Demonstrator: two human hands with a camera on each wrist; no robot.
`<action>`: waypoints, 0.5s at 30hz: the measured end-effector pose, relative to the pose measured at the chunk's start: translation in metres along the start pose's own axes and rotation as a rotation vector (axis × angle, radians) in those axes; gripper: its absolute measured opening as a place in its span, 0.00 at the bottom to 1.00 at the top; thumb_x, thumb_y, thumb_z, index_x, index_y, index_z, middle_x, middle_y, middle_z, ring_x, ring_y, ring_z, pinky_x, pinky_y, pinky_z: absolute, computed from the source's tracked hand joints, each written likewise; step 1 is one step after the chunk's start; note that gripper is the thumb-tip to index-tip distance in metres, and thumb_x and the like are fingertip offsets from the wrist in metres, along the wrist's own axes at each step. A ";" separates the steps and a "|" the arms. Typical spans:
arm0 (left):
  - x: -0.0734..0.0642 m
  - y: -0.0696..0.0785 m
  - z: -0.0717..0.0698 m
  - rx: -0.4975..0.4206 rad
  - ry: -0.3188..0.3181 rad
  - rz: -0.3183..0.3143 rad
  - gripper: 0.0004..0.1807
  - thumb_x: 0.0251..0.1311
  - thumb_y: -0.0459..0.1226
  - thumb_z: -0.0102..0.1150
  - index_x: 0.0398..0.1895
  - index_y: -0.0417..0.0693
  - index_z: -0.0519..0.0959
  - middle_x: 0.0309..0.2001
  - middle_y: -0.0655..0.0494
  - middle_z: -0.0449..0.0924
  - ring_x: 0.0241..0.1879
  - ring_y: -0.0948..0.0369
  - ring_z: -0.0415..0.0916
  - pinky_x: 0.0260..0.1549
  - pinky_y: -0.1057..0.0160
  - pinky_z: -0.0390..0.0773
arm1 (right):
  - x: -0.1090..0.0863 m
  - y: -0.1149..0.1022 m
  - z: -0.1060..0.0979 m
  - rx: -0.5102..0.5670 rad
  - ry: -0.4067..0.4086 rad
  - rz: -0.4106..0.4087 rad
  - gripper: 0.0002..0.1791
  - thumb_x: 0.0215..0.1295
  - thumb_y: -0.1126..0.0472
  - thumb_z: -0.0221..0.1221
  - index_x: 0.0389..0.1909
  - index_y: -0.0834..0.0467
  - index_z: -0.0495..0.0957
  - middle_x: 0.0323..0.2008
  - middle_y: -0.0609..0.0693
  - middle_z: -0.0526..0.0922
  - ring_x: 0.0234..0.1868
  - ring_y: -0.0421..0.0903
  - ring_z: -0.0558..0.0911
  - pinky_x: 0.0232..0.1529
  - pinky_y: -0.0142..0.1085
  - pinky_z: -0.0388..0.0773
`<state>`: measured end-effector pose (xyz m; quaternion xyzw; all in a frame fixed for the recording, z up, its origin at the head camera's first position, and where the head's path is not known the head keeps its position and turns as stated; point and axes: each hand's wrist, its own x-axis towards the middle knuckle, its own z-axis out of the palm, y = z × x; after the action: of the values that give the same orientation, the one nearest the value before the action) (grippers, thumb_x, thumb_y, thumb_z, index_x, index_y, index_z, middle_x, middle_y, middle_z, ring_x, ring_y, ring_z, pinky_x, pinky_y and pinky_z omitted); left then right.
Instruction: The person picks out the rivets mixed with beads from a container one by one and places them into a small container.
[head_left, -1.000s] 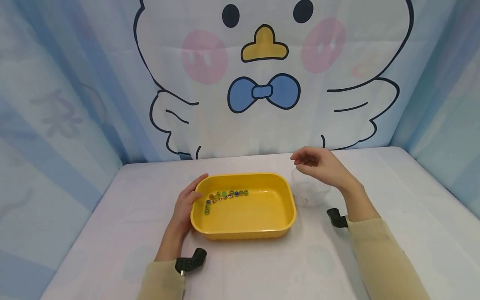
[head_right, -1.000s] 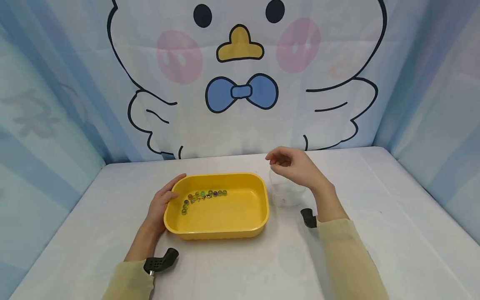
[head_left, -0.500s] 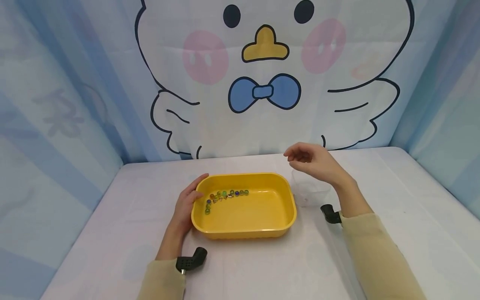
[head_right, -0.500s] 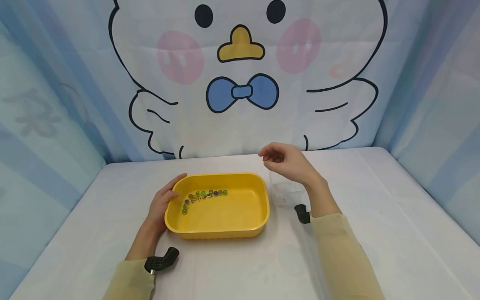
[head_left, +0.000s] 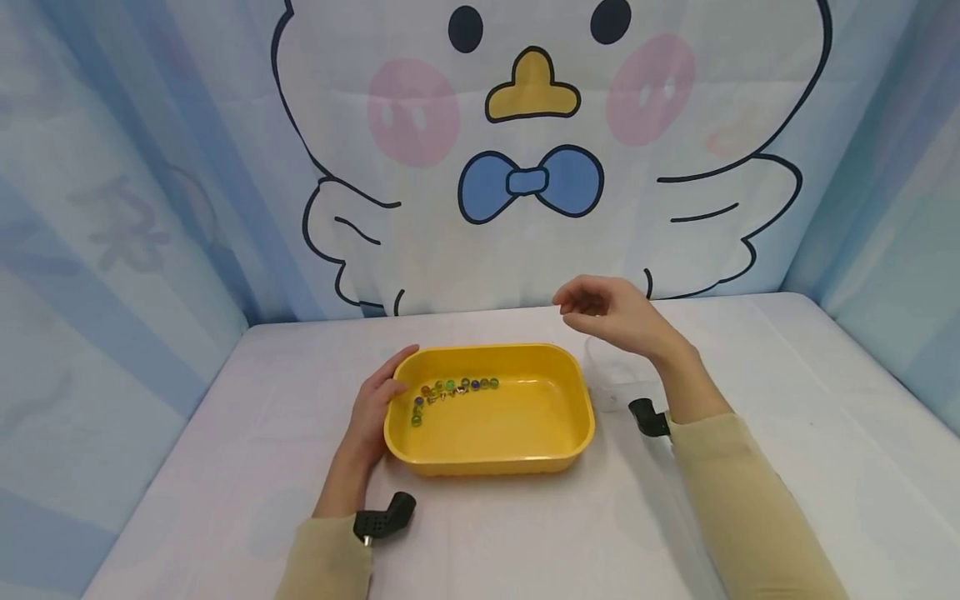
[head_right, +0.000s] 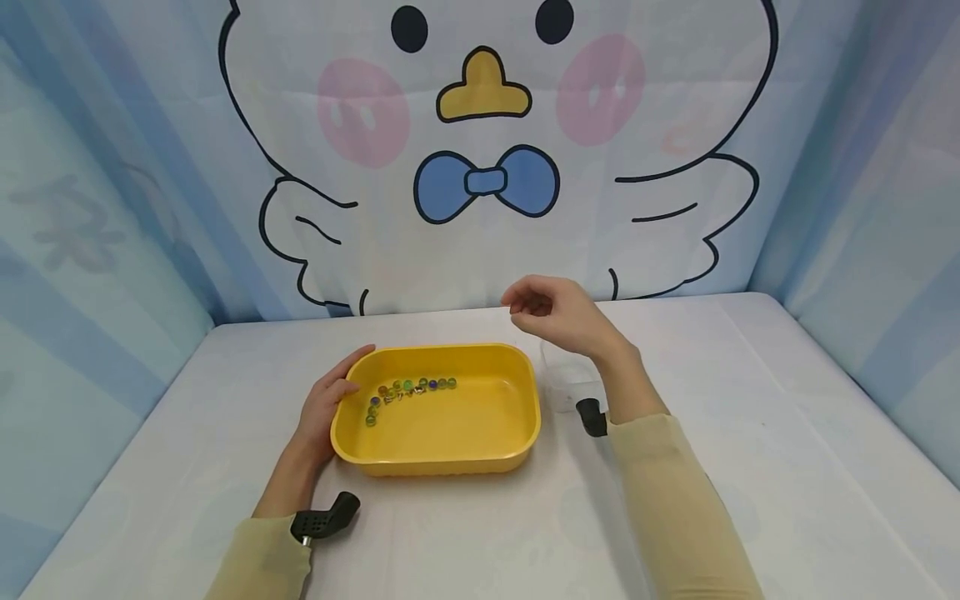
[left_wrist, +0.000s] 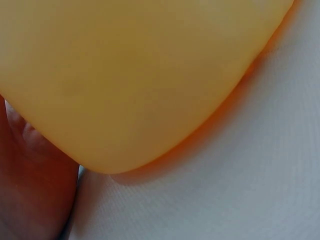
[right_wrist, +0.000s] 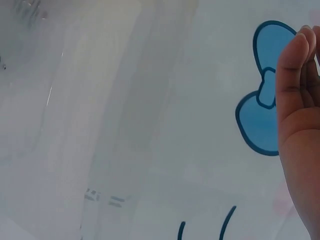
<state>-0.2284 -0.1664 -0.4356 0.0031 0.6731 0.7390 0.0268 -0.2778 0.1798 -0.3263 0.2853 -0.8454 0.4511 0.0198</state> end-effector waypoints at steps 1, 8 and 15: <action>0.000 0.000 0.000 0.003 -0.001 0.003 0.33 0.65 0.30 0.38 0.75 0.52 0.67 0.76 0.58 0.60 0.74 0.59 0.55 0.73 0.57 0.52 | 0.001 -0.001 0.000 0.001 -0.003 -0.003 0.10 0.67 0.69 0.61 0.48 0.64 0.81 0.42 0.56 0.81 0.40 0.52 0.77 0.42 0.30 0.79; 0.002 0.000 0.001 0.003 -0.006 0.014 0.33 0.65 0.29 0.38 0.75 0.52 0.67 0.75 0.58 0.60 0.74 0.59 0.54 0.73 0.58 0.52 | 0.007 -0.004 0.001 0.019 -0.020 -0.011 0.11 0.66 0.69 0.61 0.48 0.64 0.80 0.42 0.58 0.81 0.41 0.52 0.77 0.42 0.30 0.78; 0.002 0.000 0.000 -0.001 -0.003 0.009 0.32 0.66 0.29 0.38 0.74 0.52 0.67 0.75 0.58 0.60 0.74 0.60 0.55 0.73 0.59 0.53 | 0.014 -0.010 0.002 0.019 -0.038 -0.019 0.11 0.66 0.68 0.62 0.48 0.63 0.81 0.41 0.55 0.81 0.40 0.52 0.77 0.42 0.31 0.78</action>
<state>-0.2306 -0.1662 -0.4356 0.0072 0.6727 0.7395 0.0242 -0.2841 0.1675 -0.3161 0.3020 -0.8386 0.4533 0.0052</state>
